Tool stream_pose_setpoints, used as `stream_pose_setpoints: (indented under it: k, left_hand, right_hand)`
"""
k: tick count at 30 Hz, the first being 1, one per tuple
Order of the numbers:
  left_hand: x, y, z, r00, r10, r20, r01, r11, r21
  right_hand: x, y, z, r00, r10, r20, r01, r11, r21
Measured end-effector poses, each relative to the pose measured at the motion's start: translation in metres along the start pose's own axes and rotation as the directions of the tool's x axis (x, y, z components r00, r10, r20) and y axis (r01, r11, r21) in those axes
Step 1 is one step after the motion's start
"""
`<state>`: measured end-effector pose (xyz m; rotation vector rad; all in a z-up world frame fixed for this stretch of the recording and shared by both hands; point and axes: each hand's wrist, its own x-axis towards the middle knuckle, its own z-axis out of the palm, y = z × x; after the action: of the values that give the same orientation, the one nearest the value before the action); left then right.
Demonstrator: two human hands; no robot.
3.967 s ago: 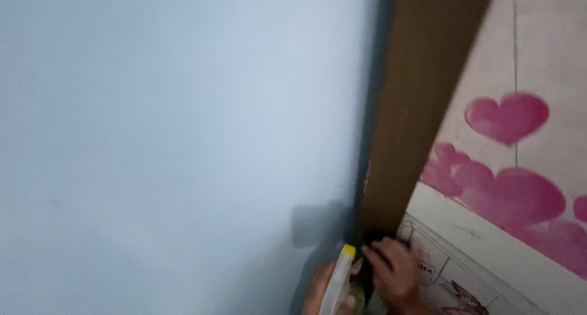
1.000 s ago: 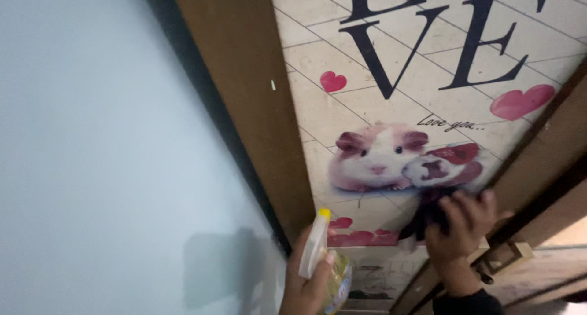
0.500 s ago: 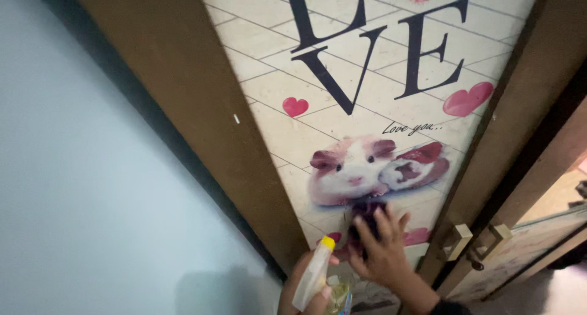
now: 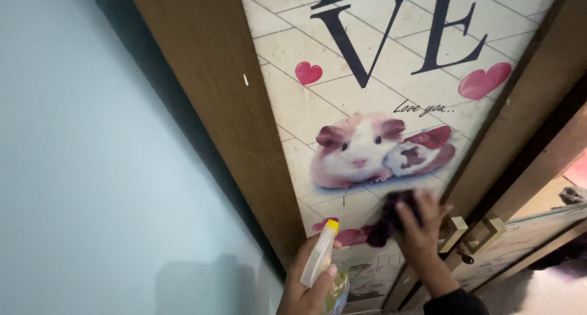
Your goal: The person sits on the floor and cleans a wooden door frame using a spray bottle and a cloth. They repeatedly spray the frame and wipe it down, moving from the lower section to the upper section of the frame.
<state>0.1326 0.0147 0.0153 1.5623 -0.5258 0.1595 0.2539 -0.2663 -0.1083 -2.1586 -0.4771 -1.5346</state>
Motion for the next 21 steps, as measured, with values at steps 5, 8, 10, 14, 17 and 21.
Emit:
stream_pose_setpoints:
  k: [5, 8, 10, 14, 17, 21]
  left_hand:
    - [-0.002, 0.007, -0.001, 0.996, -0.052, -0.072, 0.053, 0.999, 0.006]
    - [-0.003, 0.010, -0.005, 0.997, -0.011, -0.081, 0.015, 0.999, 0.050]
    - [-0.007, 0.013, -0.008, 0.996, 0.013, -0.084, -0.007, 0.997, 0.076]
    - [-0.011, 0.019, -0.012, 0.993, 0.041, -0.110, -0.031, 0.996, 0.086]
    - [-0.011, 0.020, -0.012, 0.989, 0.046, -0.139, -0.029, 0.993, 0.119]
    - [-0.009, 0.018, -0.010, 0.985, 0.001, -0.174, 0.017, 0.995, 0.100]
  right_hand:
    - [0.079, -0.040, -0.003, 0.947, 0.166, -0.276, -0.153, 0.986, 0.068]
    - [0.099, -0.074, 0.006, 0.982, 0.032, -0.186, -0.032, 0.999, 0.002]
    - [0.096, -0.096, 0.017, 0.994, -0.058, -0.092, 0.055, 0.998, -0.025]
    - [0.066, -0.114, 0.032, 0.980, -0.195, 0.025, 0.196, 0.980, -0.031]
    - [0.026, -0.110, 0.040, 0.955, -0.266, 0.128, 0.275, 0.960, -0.057]
    - [-0.028, -0.074, 0.049, 0.938, -0.298, 0.176, 0.313, 0.948, -0.060]
